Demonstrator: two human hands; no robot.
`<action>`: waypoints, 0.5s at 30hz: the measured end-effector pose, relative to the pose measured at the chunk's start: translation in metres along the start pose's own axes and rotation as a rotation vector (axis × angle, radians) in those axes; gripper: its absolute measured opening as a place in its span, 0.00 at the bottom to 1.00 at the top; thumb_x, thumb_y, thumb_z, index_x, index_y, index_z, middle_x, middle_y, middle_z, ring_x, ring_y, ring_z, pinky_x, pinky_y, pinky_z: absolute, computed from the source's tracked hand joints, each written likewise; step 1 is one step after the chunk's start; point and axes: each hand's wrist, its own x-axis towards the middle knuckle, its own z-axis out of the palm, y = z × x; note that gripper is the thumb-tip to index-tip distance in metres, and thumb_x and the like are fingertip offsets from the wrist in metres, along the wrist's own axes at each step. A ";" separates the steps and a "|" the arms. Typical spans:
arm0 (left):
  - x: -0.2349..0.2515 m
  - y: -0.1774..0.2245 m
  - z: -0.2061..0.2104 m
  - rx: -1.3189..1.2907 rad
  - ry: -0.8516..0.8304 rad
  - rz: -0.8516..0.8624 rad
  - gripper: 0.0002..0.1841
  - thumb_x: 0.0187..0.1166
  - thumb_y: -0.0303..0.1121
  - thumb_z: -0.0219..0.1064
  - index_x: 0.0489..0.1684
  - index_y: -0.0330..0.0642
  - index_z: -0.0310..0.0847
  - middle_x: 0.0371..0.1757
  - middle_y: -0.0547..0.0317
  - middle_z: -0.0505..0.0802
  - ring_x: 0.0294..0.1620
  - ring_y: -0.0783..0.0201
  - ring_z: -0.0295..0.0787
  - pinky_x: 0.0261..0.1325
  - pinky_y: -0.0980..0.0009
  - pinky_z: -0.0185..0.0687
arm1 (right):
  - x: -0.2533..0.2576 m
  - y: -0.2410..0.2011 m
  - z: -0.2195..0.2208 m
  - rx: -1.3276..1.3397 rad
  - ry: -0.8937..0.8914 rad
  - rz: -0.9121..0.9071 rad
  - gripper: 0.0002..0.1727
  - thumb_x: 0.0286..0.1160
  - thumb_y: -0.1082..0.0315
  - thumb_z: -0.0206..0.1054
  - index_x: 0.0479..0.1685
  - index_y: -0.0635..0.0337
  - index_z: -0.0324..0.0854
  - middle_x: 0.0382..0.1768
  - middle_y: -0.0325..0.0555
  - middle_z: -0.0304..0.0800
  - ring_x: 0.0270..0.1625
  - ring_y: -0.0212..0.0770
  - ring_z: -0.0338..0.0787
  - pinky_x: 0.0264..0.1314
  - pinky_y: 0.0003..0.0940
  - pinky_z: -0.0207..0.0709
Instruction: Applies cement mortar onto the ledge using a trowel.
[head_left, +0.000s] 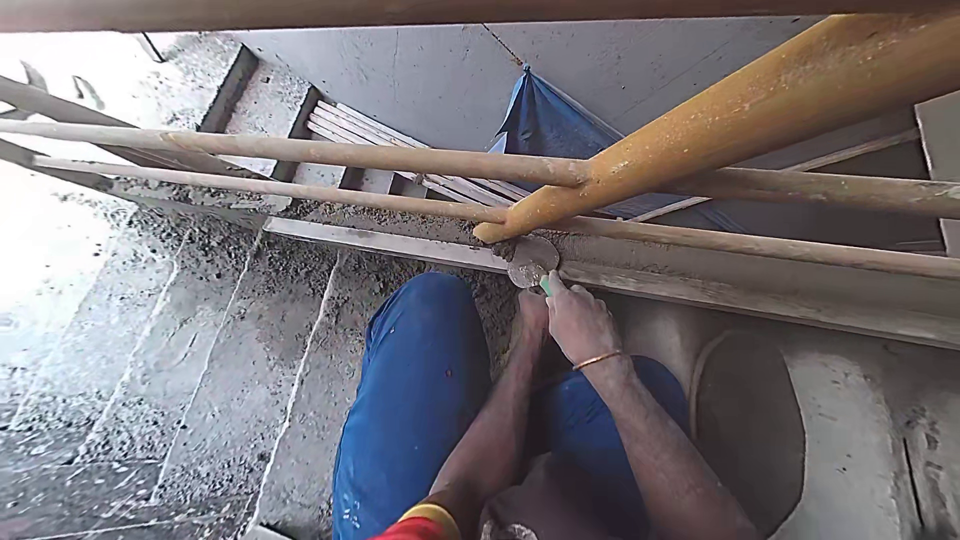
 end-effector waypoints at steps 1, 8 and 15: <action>-0.002 -0.002 0.000 -0.044 0.007 0.014 0.06 0.73 0.26 0.75 0.37 0.32 0.85 0.29 0.56 0.91 0.29 0.71 0.87 0.39 0.70 0.86 | -0.008 0.007 -0.001 -0.008 0.003 0.007 0.30 0.92 0.57 0.49 0.94 0.43 0.60 0.67 0.59 0.86 0.65 0.60 0.89 0.65 0.55 0.82; 0.000 -0.006 0.002 -0.054 0.006 0.053 0.09 0.72 0.24 0.75 0.43 0.29 0.85 0.35 0.51 0.93 0.34 0.69 0.90 0.44 0.69 0.88 | -0.010 0.015 0.010 0.017 0.050 0.007 0.29 0.92 0.57 0.50 0.93 0.38 0.62 0.66 0.59 0.86 0.59 0.60 0.91 0.58 0.56 0.85; 0.003 -0.022 0.002 -0.212 0.002 0.082 0.12 0.69 0.21 0.75 0.49 0.27 0.84 0.41 0.45 0.94 0.41 0.61 0.93 0.49 0.64 0.92 | -0.034 0.037 0.006 -0.009 0.131 -0.018 0.29 0.90 0.57 0.55 0.90 0.37 0.66 0.59 0.59 0.88 0.52 0.60 0.93 0.51 0.56 0.87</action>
